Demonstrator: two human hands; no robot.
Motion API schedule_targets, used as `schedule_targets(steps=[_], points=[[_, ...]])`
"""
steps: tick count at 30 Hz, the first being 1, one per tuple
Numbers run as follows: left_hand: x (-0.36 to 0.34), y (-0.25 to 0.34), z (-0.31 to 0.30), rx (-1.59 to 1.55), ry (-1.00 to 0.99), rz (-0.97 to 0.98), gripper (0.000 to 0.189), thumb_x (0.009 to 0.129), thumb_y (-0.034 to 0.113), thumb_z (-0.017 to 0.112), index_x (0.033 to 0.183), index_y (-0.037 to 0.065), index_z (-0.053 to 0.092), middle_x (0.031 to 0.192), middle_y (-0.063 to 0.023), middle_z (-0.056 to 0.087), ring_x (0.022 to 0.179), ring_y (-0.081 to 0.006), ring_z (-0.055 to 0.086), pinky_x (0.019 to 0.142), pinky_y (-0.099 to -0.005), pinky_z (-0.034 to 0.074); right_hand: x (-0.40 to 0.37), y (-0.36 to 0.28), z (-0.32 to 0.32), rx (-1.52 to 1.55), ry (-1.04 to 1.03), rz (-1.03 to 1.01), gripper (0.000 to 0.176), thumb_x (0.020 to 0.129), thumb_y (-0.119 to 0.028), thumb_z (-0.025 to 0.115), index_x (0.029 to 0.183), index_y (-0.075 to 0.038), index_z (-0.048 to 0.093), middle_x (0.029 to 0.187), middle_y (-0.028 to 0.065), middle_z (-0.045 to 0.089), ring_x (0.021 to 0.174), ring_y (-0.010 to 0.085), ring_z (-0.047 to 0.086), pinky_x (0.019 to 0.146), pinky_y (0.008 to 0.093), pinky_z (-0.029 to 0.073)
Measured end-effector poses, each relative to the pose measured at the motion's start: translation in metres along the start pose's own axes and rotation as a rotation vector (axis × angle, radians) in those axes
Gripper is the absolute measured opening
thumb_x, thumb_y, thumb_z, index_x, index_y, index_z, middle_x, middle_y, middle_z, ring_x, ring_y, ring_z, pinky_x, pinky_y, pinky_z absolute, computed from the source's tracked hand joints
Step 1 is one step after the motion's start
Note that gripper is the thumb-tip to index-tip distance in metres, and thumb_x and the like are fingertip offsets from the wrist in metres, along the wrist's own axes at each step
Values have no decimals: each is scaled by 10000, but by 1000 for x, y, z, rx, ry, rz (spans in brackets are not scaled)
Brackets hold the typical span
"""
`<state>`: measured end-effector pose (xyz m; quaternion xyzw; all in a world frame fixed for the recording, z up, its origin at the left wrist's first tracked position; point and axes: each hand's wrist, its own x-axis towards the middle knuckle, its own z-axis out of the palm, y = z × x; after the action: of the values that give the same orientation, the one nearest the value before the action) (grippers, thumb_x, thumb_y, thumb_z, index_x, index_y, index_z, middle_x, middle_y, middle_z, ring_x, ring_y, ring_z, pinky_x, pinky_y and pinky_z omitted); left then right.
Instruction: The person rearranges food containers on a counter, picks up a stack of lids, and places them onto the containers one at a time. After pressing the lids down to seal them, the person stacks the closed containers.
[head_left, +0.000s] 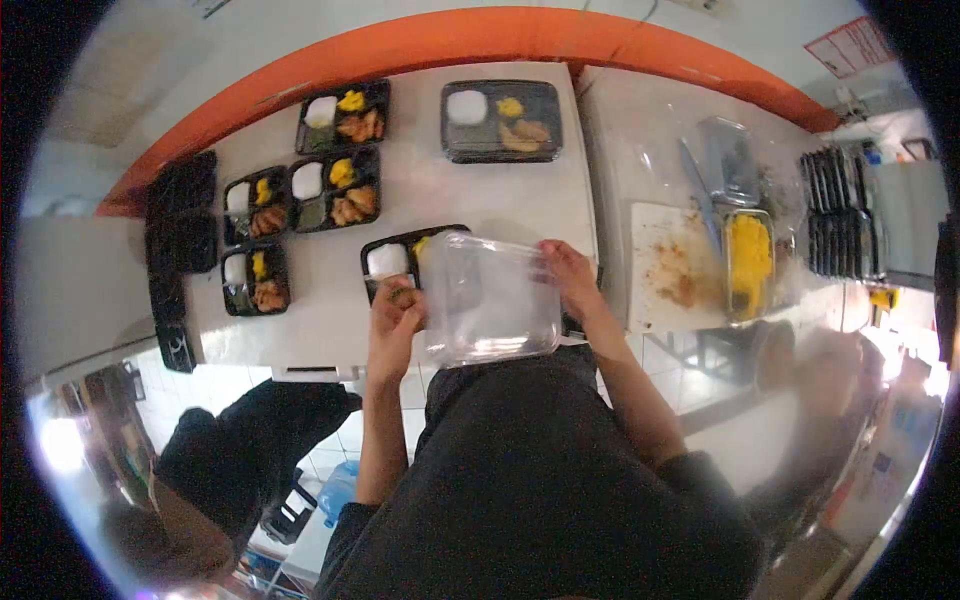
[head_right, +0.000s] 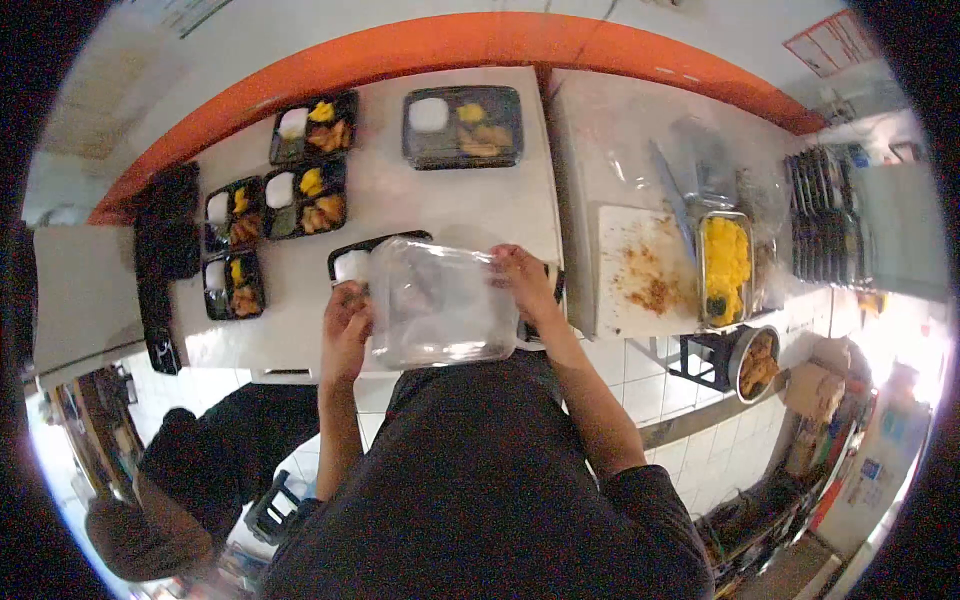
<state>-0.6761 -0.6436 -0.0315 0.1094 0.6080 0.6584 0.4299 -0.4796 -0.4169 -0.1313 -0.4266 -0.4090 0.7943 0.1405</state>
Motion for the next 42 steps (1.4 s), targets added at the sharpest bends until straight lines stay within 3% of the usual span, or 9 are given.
schedule_targets(steps=[6,10,16,26,32,37,39,41,42], points=[[7,-7,-5,21,-4,-30,45,940,79,556,983,87,566,869,46,533,721,-45,461,619,-182,347,-27,-8,-7,-368,78,-367,305,1010,-272,561,1129,7,588,978,37,637,916,116,613,833,279,513],[9,5,0,137,-97,-115,75,899,27,632,957,45,588,862,30,559,803,-65,547,703,-217,457,-43,-28,-13,-477,126,-442,302,1003,-258,567,1133,14,581,931,59,654,862,145,626,827,281,500],[17,-4,20,132,38,-8,203,846,-21,696,934,59,531,897,-13,601,812,-100,603,748,-263,519,-66,-51,-37,-581,-53,-481,381,887,-149,722,1208,-16,567,1186,75,596,1095,154,564,942,296,454],[16,8,59,13,183,208,235,905,30,677,970,68,454,923,-37,555,859,-164,624,750,-306,552,-44,-90,-139,-347,-170,-295,354,782,39,751,1056,-62,551,1142,62,611,1004,162,610,890,306,528],[13,24,37,22,476,298,515,907,83,690,1366,51,457,1102,-86,605,900,-152,612,827,-299,536,51,-129,-280,342,348,-392,333,845,-16,720,1141,-38,571,1002,65,651,889,172,650,815,279,534],[7,-1,-16,-17,586,172,492,934,156,668,1377,45,484,1129,-60,628,925,-125,606,807,-261,505,129,-145,-347,-102,365,-392,363,888,-115,684,1223,-32,570,1089,76,655,1021,194,619,906,342,495],[6,-5,-28,-23,567,175,473,934,156,668,1364,48,504,1115,-54,634,921,-121,607,792,-256,499,123,-157,-318,-650,782,-556,393,879,-199,671,1216,-17,582,1241,183,590,1100,299,573,945,408,458],[4,-16,-58,-5,522,158,469,930,146,669,1360,50,509,1093,-46,637,921,-118,607,783,-253,497,118,-151,-315,-1435,867,-989,367,898,-200,659,1211,-26,580,1206,173,609,1077,285,586,964,406,460],[6,-24,-73,1,509,151,469,929,142,669,1360,50,508,1082,-42,638,921,-114,607,780,-249,496,109,-141,-282,-1230,756,-969,360,909,-203,652,1215,-31,572,1158,146,624,1050,265,595,950,394,468]])
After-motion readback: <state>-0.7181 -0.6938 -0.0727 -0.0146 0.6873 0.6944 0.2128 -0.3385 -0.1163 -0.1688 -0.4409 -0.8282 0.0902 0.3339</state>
